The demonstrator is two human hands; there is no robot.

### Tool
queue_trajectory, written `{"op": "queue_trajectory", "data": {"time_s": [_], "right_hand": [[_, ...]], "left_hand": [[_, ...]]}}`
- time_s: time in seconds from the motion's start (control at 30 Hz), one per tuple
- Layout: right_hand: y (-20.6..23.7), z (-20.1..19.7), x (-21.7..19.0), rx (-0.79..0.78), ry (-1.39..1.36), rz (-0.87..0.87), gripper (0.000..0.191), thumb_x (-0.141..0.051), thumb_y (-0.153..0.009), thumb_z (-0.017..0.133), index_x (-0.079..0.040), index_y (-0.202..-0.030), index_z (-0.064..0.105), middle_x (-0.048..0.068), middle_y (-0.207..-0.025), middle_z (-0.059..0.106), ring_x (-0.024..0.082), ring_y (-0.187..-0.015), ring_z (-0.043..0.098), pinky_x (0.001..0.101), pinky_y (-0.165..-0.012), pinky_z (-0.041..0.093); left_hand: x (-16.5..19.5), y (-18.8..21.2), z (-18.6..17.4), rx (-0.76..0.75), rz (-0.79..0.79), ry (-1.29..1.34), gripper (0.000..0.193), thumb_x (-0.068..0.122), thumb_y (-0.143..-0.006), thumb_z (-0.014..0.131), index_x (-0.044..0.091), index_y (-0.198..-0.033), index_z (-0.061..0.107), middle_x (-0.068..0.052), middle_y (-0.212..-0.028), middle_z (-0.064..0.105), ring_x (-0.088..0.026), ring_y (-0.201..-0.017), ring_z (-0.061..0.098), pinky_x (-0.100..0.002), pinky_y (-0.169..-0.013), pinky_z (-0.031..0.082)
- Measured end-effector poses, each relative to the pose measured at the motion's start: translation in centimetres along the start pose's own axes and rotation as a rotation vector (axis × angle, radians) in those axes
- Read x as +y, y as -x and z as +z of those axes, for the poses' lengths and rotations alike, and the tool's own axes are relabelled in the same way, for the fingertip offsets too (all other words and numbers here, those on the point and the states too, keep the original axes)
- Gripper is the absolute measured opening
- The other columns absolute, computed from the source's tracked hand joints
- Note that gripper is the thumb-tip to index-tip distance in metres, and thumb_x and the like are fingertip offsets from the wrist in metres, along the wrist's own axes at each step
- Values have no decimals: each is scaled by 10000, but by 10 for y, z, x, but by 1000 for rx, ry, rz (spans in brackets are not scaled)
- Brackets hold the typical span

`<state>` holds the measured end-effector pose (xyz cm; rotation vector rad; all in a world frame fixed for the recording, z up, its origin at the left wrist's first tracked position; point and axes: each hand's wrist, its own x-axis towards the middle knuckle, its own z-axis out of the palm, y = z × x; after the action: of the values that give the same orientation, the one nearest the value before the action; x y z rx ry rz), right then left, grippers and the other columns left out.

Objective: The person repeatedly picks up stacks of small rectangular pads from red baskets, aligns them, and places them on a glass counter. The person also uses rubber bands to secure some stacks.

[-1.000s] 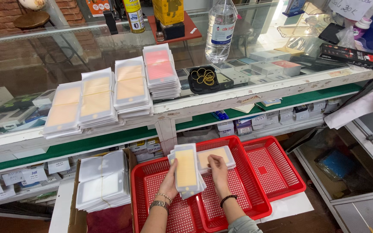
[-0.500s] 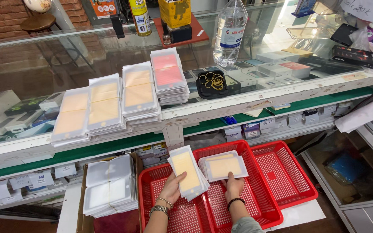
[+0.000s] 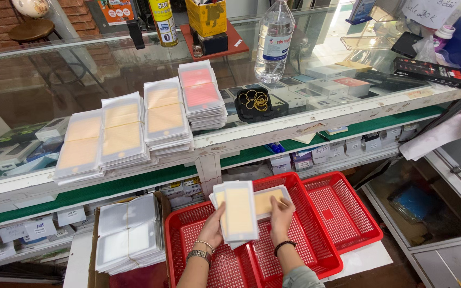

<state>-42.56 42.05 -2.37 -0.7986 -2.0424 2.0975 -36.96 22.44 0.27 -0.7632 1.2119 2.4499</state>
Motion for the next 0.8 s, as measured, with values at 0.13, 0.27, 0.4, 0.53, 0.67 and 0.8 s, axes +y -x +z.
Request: {"op": "queue_trajectory", "data": {"time_s": [0.13, 0.27, 0.4, 0.53, 0.67, 0.8], "right_hand": [[-18, 2, 17, 132, -126, 381, 654, -283, -823, 874, 66, -1267, 545, 211, -1164, 659, 278, -797, 579, 427, -675, 494], [-14, 20, 17, 236, -136, 434, 760, -228, -811, 851, -7, -1339, 352, 193, -1173, 615, 291, -906, 648, 440, -732, 560], [-1, 28, 23, 208, -170, 386, 693, -254, -858, 801, 1, -1321, 353, 215, -1185, 582, 296, -983, 637, 442, -795, 585], [4, 0, 42, -82, 216, 201, 640, -480, -1003, 685, 91, -1256, 542, 265, -1180, 686, 294, -1052, 677, 367, -936, 542], [-2, -43, 42, -613, 385, 336, 527, -403, -948, 637, -45, -1334, 612, 118, -1243, 715, 199, -1116, 671, 325, -983, 513], [-2, -66, 5, -731, 230, 362, 473, -304, -936, 639, -50, -1333, 602, 144, -1200, 743, 232, -1091, 716, 351, -965, 577]], "left_hand": [[-4, -10, -10, 3, -9, 186, 598, 413, -978, 548, 4, -1414, 516, -188, -1349, 673, -267, -1222, 668, -416, -1003, 563], [-13, -17, -10, 16, -18, 263, 565, 360, -986, 593, -29, -1392, 548, -186, -1329, 675, -284, -1188, 675, -394, -994, 571], [-18, -20, -8, 93, 16, 224, 510, 298, -982, 597, -45, -1356, 553, -196, -1298, 674, -304, -1151, 680, -414, -976, 578], [-20, -17, -16, 104, 52, 203, 492, 279, -976, 589, -35, -1354, 555, -180, -1298, 677, -285, -1156, 682, -399, -967, 583], [-22, -9, -23, 115, 58, 206, 513, 291, -983, 592, -47, -1366, 544, -195, -1314, 669, -297, -1174, 676, -402, -983, 575], [-25, 5, -21, 132, 68, 184, 584, 391, -979, 570, 4, -1414, 534, -163, -1364, 653, -277, -1228, 651, -394, -1020, 544]]}}
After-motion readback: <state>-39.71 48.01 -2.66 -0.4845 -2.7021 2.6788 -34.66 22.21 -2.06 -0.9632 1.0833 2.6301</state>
